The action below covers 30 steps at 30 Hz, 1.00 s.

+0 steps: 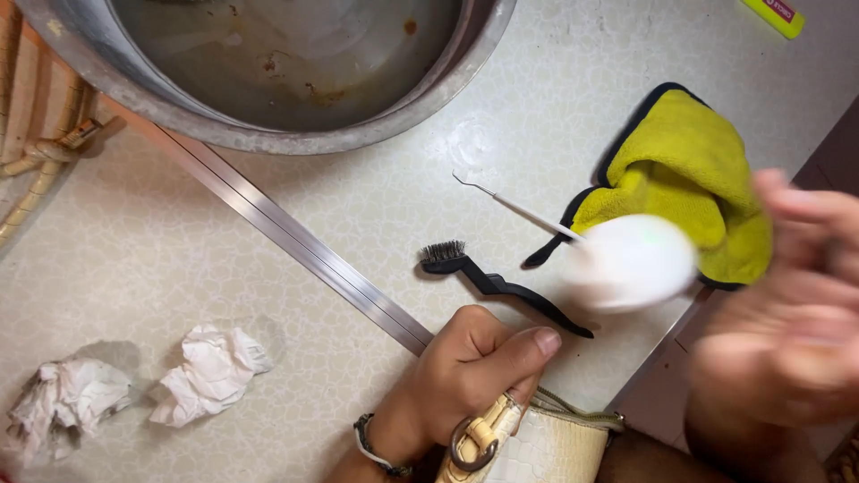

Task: Cleaning and repairing the edges of a white textured bag using a pick tool and a cloth.

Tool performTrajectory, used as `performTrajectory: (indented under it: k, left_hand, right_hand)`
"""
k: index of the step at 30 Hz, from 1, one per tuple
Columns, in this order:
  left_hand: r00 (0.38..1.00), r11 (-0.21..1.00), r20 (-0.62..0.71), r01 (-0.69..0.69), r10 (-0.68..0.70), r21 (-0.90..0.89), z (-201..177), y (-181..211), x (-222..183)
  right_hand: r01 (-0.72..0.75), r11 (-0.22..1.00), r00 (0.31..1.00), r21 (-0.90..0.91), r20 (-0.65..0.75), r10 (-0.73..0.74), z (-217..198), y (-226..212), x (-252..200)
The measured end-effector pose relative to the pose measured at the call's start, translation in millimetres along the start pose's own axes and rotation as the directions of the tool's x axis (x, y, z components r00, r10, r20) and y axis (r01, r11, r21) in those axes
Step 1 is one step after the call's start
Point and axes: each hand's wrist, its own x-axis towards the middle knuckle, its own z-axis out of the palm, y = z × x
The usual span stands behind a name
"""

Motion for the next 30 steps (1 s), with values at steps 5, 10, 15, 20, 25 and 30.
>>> performTrajectory:
  k: [5, 10, 15, 20, 25, 30]
  left_hand:
    - [0.997, 0.997, 0.012, -0.076, 0.076, 0.021, 0, 0, 0]
    - [0.996, 0.996, 0.008, -0.089, 0.089, 0.021, -4, 2, -1]
    - [0.992, 0.992, 0.040, -0.123, 0.124, -0.025, -2, -1, -3]
    - [0.987, 0.985, 0.052, -0.145, 0.151, -0.092, -1, -4, -2]
    - [0.994, 0.989, 0.052, -0.089, 0.096, -0.116, -3, -2, -3]
    - [0.994, 0.992, 0.049, -0.092, 0.096, -0.081, -4, -3, -2]
  right_hand:
    - [0.197, 0.980, 0.754, 0.031, 0.634, -0.172, 42, -9, 24]
    - [0.178, 0.983, 0.631, 0.039, 0.762, -0.144, 47, -22, 36]
    - [-0.191, 0.945, 0.448, -0.265, 0.833, 0.324, 41, -38, 40]
    - [-0.233, 0.942, 0.420, -0.242, 0.849, 0.322, 32, -37, 38]
    - [-0.222, 0.971, 0.698, -0.087, 0.682, 0.220, 5, -34, 12]
    - [-0.599, 0.461, 0.775, 0.655, 0.619, 0.128, -20, -19, -7]
